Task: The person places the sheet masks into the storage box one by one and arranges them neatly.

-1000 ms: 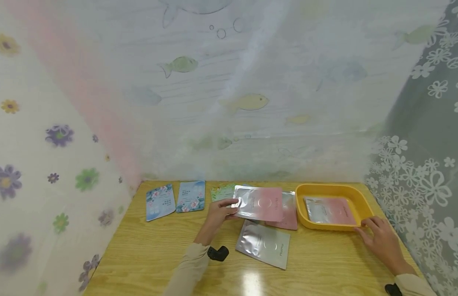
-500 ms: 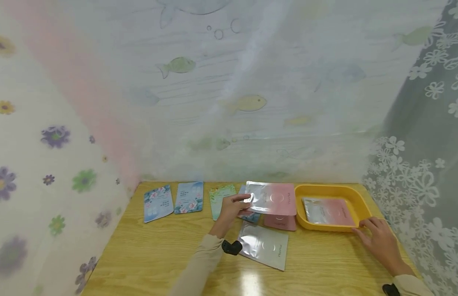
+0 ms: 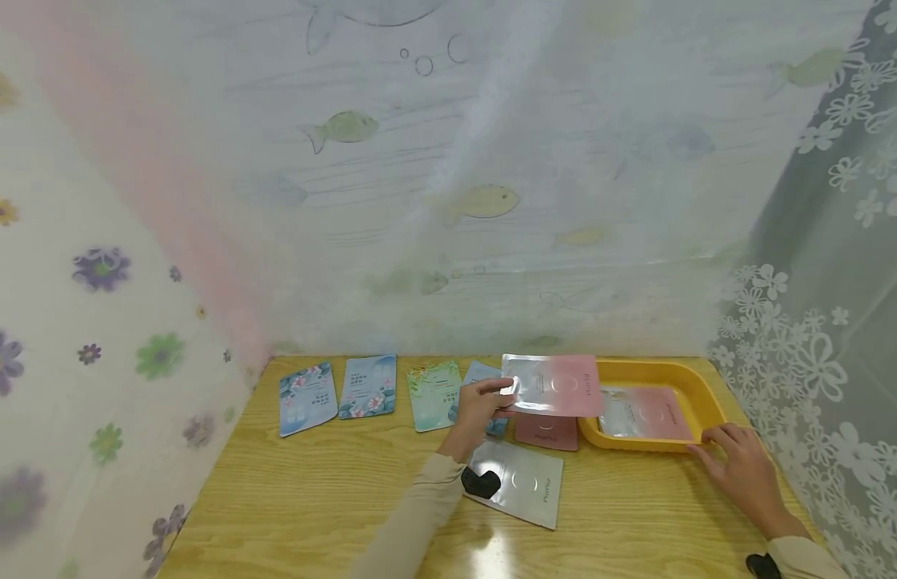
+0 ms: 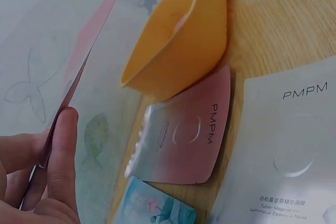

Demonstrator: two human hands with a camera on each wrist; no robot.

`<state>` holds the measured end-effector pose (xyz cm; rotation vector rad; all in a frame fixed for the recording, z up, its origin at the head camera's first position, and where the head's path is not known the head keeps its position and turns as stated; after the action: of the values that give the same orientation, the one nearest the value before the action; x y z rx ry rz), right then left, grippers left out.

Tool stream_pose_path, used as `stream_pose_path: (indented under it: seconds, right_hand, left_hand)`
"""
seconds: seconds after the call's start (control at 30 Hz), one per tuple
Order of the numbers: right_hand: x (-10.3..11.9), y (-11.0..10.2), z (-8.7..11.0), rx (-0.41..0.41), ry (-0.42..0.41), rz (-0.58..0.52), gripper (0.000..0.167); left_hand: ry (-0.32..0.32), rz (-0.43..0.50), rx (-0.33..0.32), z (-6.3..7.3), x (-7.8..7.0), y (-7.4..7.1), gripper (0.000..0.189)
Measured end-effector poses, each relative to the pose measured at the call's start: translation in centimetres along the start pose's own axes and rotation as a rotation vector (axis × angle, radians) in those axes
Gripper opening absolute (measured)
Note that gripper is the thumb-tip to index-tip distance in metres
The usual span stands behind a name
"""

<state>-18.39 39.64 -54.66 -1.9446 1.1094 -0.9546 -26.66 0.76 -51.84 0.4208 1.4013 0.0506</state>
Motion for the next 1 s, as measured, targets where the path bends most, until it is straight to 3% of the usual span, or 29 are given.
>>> stream_pose_path:
  seconds: [0.47, 1.0]
  right_hand:
    - [0.0, -0.1, 0.0, -0.001, 0.015, -0.010, 0.030]
    - [0.3, -0.2, -0.1, -0.017, -0.003, 0.006, 0.028]
  left_hand:
    - [-0.003, -0.059, -0.049, -0.8, 1.5, 2.9, 0.024]
    - [0.024, -0.042, -0.074, -2.5, 3.1, 7.8, 0.021]
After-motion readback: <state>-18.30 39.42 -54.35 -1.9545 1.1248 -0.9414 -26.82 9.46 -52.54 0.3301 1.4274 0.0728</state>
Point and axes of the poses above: each hand's wrist, its own z-axis away from the middle knuckle, its own y-axis out of the palm, x = y × z, the point moved 2 cm from there along -z, towards the middle knuckle, and after that the axes turned 11 degrees about x, right-handed, at the moved point
